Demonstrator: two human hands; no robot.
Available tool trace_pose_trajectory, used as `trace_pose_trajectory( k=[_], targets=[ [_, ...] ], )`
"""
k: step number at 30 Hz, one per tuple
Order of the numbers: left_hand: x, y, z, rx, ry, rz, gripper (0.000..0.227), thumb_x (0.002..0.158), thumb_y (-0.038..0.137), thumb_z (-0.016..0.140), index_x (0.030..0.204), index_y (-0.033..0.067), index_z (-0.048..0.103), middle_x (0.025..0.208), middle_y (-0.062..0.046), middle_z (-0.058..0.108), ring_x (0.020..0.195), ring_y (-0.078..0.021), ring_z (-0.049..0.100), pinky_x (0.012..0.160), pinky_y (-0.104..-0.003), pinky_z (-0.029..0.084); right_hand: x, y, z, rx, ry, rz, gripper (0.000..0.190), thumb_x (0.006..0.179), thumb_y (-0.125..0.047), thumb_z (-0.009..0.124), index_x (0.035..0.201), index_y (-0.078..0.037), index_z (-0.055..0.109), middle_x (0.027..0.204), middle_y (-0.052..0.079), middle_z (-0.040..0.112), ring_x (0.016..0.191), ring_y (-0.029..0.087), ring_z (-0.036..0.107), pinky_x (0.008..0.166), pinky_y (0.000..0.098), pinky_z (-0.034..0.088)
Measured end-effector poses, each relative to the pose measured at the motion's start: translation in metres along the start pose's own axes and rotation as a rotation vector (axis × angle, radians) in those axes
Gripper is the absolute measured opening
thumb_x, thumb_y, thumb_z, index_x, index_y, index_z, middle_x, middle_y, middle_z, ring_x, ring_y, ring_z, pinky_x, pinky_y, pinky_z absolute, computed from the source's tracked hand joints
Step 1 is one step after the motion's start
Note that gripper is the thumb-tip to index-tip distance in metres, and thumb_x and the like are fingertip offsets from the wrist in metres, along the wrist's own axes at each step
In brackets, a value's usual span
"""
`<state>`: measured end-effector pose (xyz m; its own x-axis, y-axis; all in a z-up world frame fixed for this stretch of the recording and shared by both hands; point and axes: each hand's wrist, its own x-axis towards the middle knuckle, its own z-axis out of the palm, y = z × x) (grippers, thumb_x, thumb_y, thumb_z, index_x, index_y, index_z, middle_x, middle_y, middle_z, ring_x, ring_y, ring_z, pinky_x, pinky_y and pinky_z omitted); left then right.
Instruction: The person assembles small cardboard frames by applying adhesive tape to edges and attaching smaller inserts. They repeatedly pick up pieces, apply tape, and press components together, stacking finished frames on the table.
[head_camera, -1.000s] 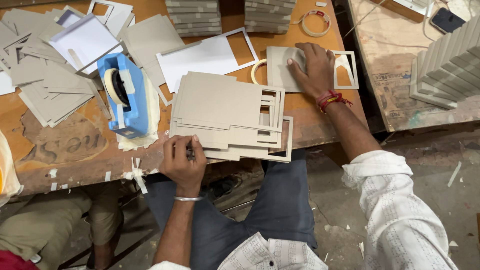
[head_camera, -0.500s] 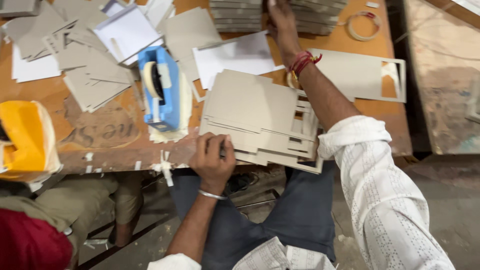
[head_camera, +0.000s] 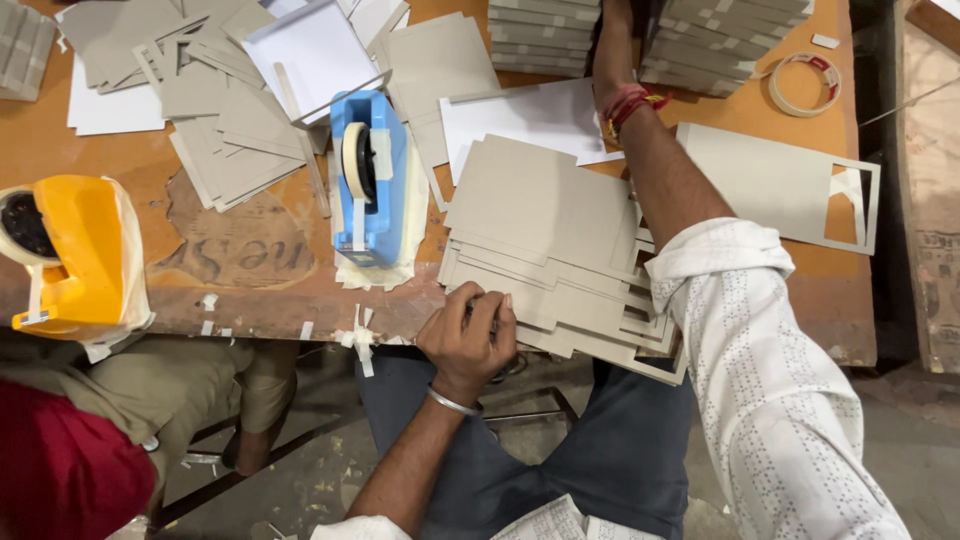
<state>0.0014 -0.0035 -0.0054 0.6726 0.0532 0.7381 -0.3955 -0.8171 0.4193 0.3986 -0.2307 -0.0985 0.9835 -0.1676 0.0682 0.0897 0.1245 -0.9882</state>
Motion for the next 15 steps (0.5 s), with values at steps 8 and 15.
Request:
trace_pose_trajectory(
  k=[8, 15],
  targets=[
    [-0.002, 0.001, 0.002, 0.005, -0.011, -0.01, 0.009, 0.089, 0.017, 0.078, 0.086, 0.0105, 0.074, 0.092, -0.005, 0.067, 0.058, -0.0153, 0.059, 0.05, -0.031, 0.045, -0.022, -0.021, 0.007, -0.026, 0.0, 0.009, 0.072, 0.101, -0.059, 0.049, 0.154, -0.01, 0.041, 0.158, 0.006, 0.038, 0.144, 0.022, 0.032, 0.12, 0.0366, 0.024],
    [-0.004, 0.0, 0.003, 0.011, -0.026, -0.01, 0.008, 0.089, 0.017, 0.077, 0.086, 0.0105, 0.074, 0.092, -0.005, 0.066, 0.057, -0.0149, 0.059, 0.05, -0.031, 0.045, -0.046, -0.029, -0.005, -0.041, -0.01, 0.007, 0.067, 0.101, -0.056, 0.05, 0.15, -0.01, 0.044, 0.153, 0.005, 0.041, 0.137, 0.022, 0.035, 0.117, 0.036, 0.027]
  ],
)
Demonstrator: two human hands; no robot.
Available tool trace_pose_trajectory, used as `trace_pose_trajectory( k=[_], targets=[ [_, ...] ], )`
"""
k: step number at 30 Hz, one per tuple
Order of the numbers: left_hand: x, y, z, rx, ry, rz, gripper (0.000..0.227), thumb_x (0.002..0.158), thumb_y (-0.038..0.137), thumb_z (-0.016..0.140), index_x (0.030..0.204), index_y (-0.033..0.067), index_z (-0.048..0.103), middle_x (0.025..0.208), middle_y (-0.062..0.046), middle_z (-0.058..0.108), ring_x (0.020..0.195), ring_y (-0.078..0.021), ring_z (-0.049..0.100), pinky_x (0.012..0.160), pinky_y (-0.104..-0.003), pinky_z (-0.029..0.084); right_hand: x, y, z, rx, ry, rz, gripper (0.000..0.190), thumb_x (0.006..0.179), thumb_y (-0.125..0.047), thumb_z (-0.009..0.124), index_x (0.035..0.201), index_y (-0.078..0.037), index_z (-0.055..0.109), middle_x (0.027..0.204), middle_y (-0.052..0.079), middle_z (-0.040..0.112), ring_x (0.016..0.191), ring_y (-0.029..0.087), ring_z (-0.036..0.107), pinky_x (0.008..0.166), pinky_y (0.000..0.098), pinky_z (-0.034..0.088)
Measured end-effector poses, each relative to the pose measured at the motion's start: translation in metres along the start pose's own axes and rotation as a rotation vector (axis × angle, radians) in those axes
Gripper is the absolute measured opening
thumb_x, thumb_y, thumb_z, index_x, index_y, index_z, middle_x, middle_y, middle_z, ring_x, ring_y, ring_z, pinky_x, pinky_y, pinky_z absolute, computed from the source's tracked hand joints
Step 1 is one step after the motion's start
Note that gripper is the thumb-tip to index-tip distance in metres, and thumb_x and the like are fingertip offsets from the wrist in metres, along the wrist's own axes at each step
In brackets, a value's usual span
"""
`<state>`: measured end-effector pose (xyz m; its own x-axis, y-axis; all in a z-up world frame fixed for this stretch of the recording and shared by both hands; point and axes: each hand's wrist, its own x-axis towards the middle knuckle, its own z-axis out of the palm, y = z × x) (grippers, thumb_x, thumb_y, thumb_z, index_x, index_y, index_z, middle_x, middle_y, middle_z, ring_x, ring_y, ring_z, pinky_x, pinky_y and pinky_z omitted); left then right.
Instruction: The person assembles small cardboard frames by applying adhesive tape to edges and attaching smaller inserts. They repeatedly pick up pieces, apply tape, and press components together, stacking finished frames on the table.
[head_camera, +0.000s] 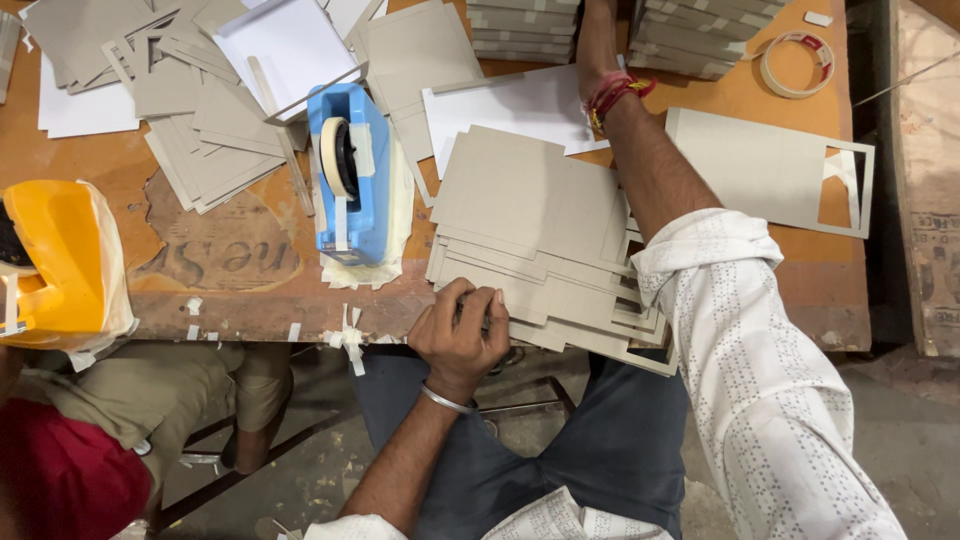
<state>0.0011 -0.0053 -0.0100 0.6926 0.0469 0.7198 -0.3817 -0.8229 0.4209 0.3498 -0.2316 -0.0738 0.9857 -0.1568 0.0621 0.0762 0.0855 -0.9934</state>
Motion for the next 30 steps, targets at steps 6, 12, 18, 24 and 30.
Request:
trace_pose_trajectory(
  k=[6, 12, 18, 24, 30],
  targets=[
    [0.0, 0.0, 0.0, -0.001, -0.013, 0.004, 0.008, 0.089, 0.017, 0.078, 0.086, 0.0105, 0.074, 0.092, -0.004, 0.066, 0.058, -0.0142, 0.059, 0.05, -0.031, 0.045, 0.023, 0.009, 0.008, 0.002, 0.002, 0.01, 0.063, 0.101, -0.053, 0.051, 0.146, -0.01, 0.047, 0.148, 0.005, 0.043, 0.132, 0.021, 0.038, 0.114, 0.0355, 0.03],
    [0.0, 0.0, -0.002, 0.007, 0.001, 0.024, 0.007, 0.088, 0.016, 0.078, 0.087, 0.0104, 0.073, 0.093, -0.005, 0.066, 0.061, -0.0168, 0.061, 0.053, -0.032, 0.047, 0.03, 0.023, 0.004, 0.011, 0.017, 0.012, 0.059, 0.101, -0.051, 0.052, 0.143, -0.01, 0.049, 0.143, 0.005, 0.046, 0.126, 0.021, 0.04, 0.111, 0.035, 0.033],
    [0.002, -0.001, -0.005, -0.011, 0.023, 0.078, 0.006, 0.089, 0.016, 0.075, 0.088, 0.0105, 0.074, 0.093, -0.006, 0.068, 0.062, -0.0178, 0.063, 0.053, -0.031, 0.049, 0.03, 0.016, 0.007, 0.086, 0.005, -0.018, 0.055, 0.1, -0.048, 0.053, 0.14, -0.01, 0.052, 0.138, 0.004, 0.048, 0.121, 0.02, 0.043, 0.109, 0.0345, 0.036],
    [-0.001, -0.004, -0.004, -0.031, 0.018, 0.076, 0.006, 0.089, 0.016, 0.075, 0.087, 0.0099, 0.074, 0.092, -0.006, 0.069, 0.061, -0.0172, 0.063, 0.052, -0.03, 0.048, -0.025, -0.028, 0.009, 0.009, -0.031, -0.184, 0.048, 0.106, -0.036, 0.059, 0.142, -0.007, 0.049, 0.136, 0.008, 0.048, 0.124, 0.024, 0.047, 0.114, 0.0354, 0.038],
    [0.001, -0.003, -0.005, -0.028, 0.028, 0.085, 0.007, 0.088, 0.016, 0.076, 0.086, 0.0094, 0.075, 0.091, -0.007, 0.069, 0.06, -0.0179, 0.062, 0.051, -0.031, 0.047, -0.163, -0.085, 0.035, -0.683, -0.239, -0.636, 0.053, 0.101, -0.03, 0.075, 0.141, -0.005, 0.052, 0.145, 0.017, 0.054, 0.136, 0.035, 0.051, 0.116, 0.0438, 0.04]
  ],
)
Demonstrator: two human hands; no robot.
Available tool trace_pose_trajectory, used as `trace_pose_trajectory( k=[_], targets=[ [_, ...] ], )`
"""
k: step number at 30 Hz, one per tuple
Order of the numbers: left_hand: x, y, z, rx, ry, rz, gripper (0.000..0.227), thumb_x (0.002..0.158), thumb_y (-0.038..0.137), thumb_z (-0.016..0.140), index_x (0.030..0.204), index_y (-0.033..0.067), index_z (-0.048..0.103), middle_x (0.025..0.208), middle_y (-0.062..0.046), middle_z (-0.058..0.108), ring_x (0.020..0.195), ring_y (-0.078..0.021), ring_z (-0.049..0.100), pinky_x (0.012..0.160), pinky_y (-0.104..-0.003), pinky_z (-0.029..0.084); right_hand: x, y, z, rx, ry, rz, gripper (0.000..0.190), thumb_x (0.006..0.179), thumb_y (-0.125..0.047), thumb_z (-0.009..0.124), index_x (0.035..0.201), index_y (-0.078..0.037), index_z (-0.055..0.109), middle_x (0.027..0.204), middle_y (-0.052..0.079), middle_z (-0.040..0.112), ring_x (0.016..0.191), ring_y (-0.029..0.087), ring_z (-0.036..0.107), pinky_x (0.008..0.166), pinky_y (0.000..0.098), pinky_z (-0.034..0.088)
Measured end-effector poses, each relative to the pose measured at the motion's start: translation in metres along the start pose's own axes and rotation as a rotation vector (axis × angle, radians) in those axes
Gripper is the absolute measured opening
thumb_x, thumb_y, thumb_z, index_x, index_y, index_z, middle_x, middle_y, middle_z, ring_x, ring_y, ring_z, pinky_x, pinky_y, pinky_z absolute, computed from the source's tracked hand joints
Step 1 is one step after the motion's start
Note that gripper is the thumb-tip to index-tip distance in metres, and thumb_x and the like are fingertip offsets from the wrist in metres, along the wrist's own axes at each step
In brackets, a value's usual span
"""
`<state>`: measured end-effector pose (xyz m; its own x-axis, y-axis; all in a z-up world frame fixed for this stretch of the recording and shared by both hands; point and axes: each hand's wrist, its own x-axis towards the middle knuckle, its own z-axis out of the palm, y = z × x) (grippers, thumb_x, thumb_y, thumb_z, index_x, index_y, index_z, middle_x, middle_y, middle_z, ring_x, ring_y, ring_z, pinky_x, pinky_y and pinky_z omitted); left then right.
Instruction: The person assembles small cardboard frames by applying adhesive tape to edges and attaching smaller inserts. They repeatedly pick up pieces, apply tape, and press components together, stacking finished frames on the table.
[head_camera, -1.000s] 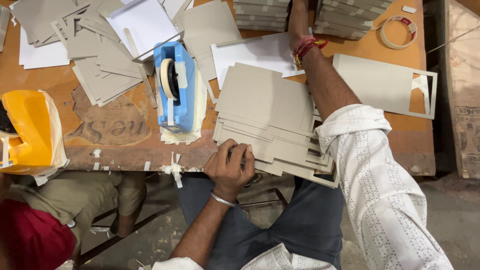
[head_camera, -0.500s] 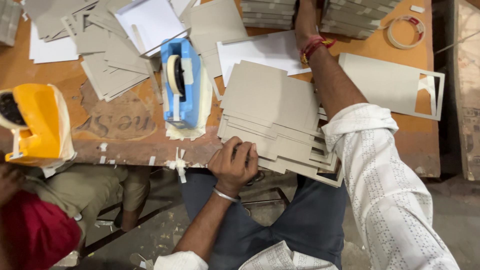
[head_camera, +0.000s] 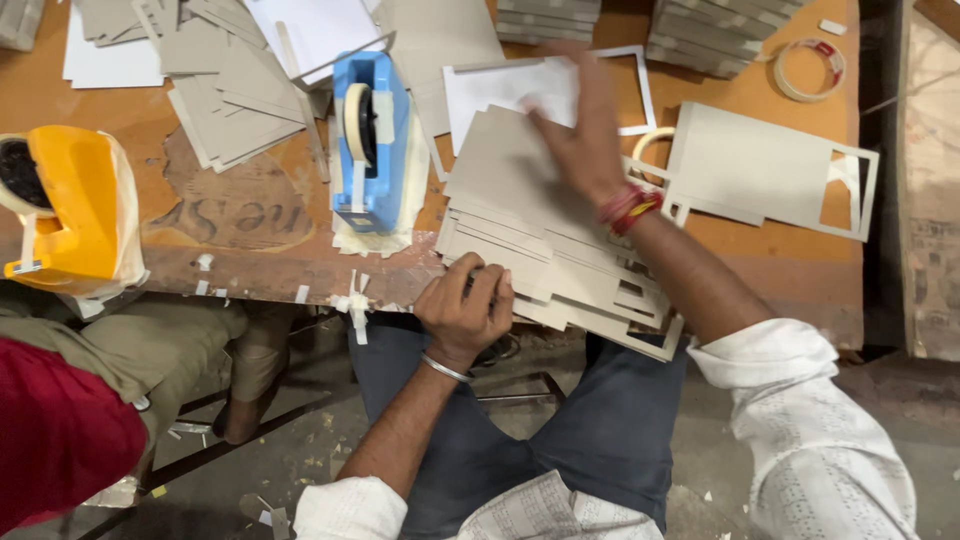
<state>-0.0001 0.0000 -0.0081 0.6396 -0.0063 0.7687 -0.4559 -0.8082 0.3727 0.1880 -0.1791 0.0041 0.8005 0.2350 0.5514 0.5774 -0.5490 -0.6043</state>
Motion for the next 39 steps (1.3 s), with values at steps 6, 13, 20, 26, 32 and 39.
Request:
trace_pose_trajectory(
  k=[6, 13, 20, 26, 32, 39],
  targets=[
    [-0.002, 0.005, 0.002, -0.001, -0.013, -0.047, 0.007, 0.089, 0.017, 0.077, 0.087, 0.0113, 0.073, 0.092, -0.005, 0.066, 0.06, -0.0203, 0.06, 0.054, -0.035, 0.047, 0.023, -0.072, 0.045, -0.34, -0.428, -0.066, 0.033, 0.087, -0.043, 0.076, 0.096, -0.012, 0.075, 0.085, 0.01, 0.073, 0.094, 0.03, 0.065, 0.084, 0.0497, 0.042],
    [-0.003, 0.007, 0.005, 0.022, -0.003, -0.031, 0.008, 0.092, 0.017, 0.076, 0.09, 0.0108, 0.072, 0.094, -0.005, 0.065, 0.065, -0.0226, 0.062, 0.057, -0.037, 0.048, 0.051, -0.069, 0.1, -0.5, -0.405, 0.122, 0.024, 0.067, -0.035, 0.08, 0.072, -0.013, 0.071, 0.068, 0.009, 0.07, 0.066, 0.03, 0.068, 0.08, 0.0479, 0.043],
    [-0.004, 0.005, 0.004, 0.024, 0.003, -0.022, 0.008, 0.092, 0.017, 0.076, 0.089, 0.0109, 0.072, 0.094, -0.005, 0.065, 0.064, -0.0227, 0.062, 0.056, -0.036, 0.047, 0.047, -0.056, 0.108, -0.359, -0.401, 0.274, 0.017, 0.062, -0.034, 0.078, 0.066, -0.019, 0.071, 0.058, 0.004, 0.067, 0.057, 0.025, 0.065, 0.076, 0.045, 0.043],
    [-0.006, 0.004, 0.003, 0.016, -0.008, -0.032, 0.008, 0.091, 0.016, 0.077, 0.089, 0.0107, 0.072, 0.094, -0.005, 0.066, 0.063, -0.0221, 0.061, 0.055, -0.036, 0.047, 0.046, -0.056, 0.105, -0.34, -0.37, 0.268, 0.016, 0.066, -0.035, 0.078, 0.062, -0.021, 0.071, 0.054, 0.002, 0.065, 0.055, 0.023, 0.063, 0.077, 0.0451, 0.041],
    [-0.006, 0.004, 0.003, 0.016, -0.004, -0.031, 0.008, 0.09, 0.016, 0.078, 0.089, 0.0107, 0.072, 0.094, -0.006, 0.066, 0.063, -0.0217, 0.061, 0.055, -0.036, 0.046, 0.045, -0.059, 0.099, -0.322, -0.463, 0.291, 0.017, 0.059, -0.035, 0.082, 0.061, -0.022, 0.07, 0.055, -0.004, 0.066, 0.059, 0.02, 0.064, 0.077, 0.0447, 0.038],
    [-0.006, 0.003, 0.004, 0.024, -0.001, -0.021, 0.008, 0.091, 0.017, 0.077, 0.09, 0.0112, 0.072, 0.094, -0.005, 0.066, 0.063, -0.0214, 0.061, 0.055, -0.036, 0.046, 0.046, -0.063, 0.099, -0.321, -0.38, 0.31, 0.021, 0.058, -0.035, 0.082, 0.059, -0.019, 0.068, 0.052, 0.0, 0.064, 0.053, 0.022, 0.063, 0.07, 0.0444, 0.041]
  ],
)
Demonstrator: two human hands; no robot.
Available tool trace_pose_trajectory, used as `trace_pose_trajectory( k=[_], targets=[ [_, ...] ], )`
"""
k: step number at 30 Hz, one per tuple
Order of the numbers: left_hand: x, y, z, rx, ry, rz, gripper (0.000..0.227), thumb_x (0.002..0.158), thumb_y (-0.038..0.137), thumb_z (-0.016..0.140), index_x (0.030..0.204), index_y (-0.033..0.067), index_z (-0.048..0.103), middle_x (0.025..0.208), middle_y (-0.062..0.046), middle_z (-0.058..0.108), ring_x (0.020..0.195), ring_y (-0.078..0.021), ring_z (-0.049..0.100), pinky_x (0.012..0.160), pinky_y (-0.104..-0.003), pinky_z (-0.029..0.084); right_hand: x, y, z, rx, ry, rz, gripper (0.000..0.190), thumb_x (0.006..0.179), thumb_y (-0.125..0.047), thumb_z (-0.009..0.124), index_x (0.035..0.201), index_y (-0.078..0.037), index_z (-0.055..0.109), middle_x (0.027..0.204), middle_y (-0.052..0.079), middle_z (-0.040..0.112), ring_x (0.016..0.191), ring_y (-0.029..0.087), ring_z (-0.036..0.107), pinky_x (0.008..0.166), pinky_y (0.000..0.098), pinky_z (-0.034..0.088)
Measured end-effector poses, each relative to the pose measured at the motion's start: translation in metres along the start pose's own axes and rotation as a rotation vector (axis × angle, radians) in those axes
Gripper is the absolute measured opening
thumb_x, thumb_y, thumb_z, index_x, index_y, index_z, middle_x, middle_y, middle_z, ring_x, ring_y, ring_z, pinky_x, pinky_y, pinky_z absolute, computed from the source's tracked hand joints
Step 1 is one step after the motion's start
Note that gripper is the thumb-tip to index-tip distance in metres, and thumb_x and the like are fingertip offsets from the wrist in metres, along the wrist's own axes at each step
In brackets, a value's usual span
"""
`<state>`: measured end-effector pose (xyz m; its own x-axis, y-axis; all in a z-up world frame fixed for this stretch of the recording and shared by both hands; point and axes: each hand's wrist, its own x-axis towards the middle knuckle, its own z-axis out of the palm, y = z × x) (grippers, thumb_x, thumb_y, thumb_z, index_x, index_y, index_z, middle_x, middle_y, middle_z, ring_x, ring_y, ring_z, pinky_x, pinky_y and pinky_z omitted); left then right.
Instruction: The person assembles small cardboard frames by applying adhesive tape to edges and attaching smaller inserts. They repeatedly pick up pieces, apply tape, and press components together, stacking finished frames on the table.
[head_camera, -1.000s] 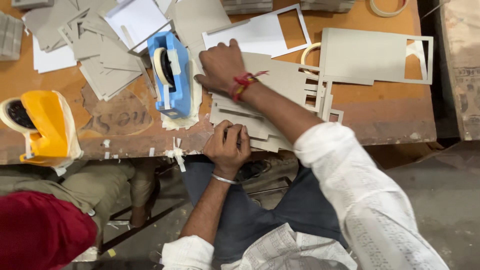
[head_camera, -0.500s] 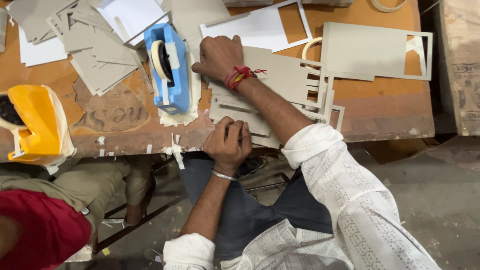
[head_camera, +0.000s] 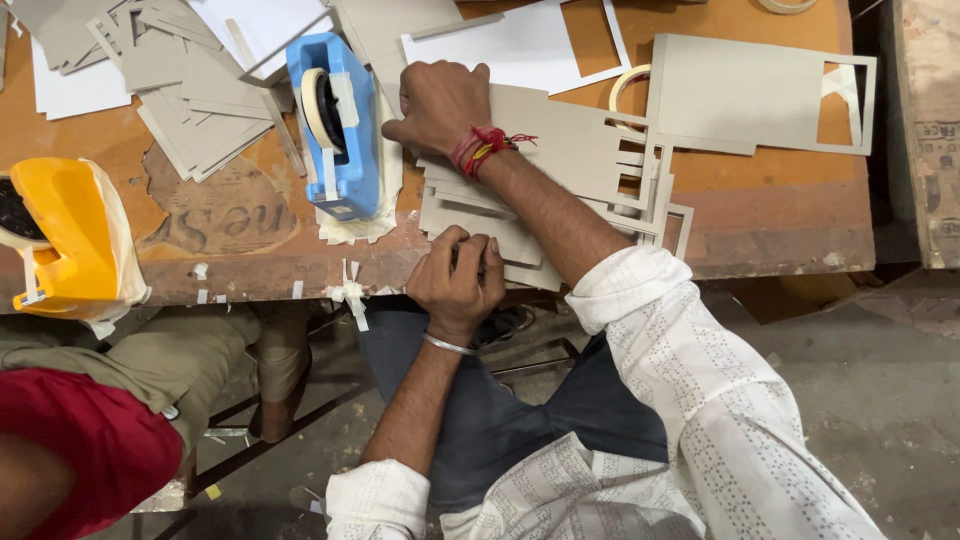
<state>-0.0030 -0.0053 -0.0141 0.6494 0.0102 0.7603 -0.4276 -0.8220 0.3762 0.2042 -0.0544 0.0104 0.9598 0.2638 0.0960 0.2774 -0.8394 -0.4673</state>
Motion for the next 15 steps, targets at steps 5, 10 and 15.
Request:
trace_pose_trajectory(
  k=[5, 10, 15],
  targets=[
    [0.0, -0.001, 0.001, 0.001, 0.001, 0.005, 0.009, 0.091, 0.018, 0.077, 0.087, 0.0103, 0.073, 0.092, -0.005, 0.066, 0.06, -0.0199, 0.059, 0.052, -0.035, 0.045, 0.004, 0.002, -0.005, 0.09, 0.011, -0.012, 0.024, 0.055, -0.036, 0.081, 0.058, -0.018, 0.066, 0.053, 0.001, 0.065, 0.049, 0.021, 0.063, 0.053, 0.0377, 0.047],
    [-0.01, -0.008, 0.005, -0.032, 0.03, 0.015, 0.016, 0.096, 0.021, 0.074, 0.103, 0.0075, 0.068, 0.097, -0.009, 0.066, 0.069, -0.0237, 0.064, 0.058, -0.037, 0.05, 0.001, 0.003, -0.008, 0.125, 0.059, -0.057, 0.024, 0.058, -0.037, 0.08, 0.058, -0.017, 0.066, 0.052, 0.001, 0.064, 0.046, 0.019, 0.061, 0.049, 0.0334, 0.047],
    [-0.02, -0.018, 0.012, -0.06, 0.078, 0.083, 0.04, 0.097, 0.031, 0.072, 0.123, 0.0071, 0.053, 0.102, -0.016, 0.065, 0.079, -0.0294, 0.068, 0.062, -0.039, 0.054, -0.002, 0.002, -0.02, 0.285, 0.098, -0.084, 0.022, 0.06, -0.034, 0.079, 0.059, -0.017, 0.066, 0.051, -0.002, 0.064, 0.045, 0.014, 0.06, 0.048, 0.0288, 0.046]
  ],
)
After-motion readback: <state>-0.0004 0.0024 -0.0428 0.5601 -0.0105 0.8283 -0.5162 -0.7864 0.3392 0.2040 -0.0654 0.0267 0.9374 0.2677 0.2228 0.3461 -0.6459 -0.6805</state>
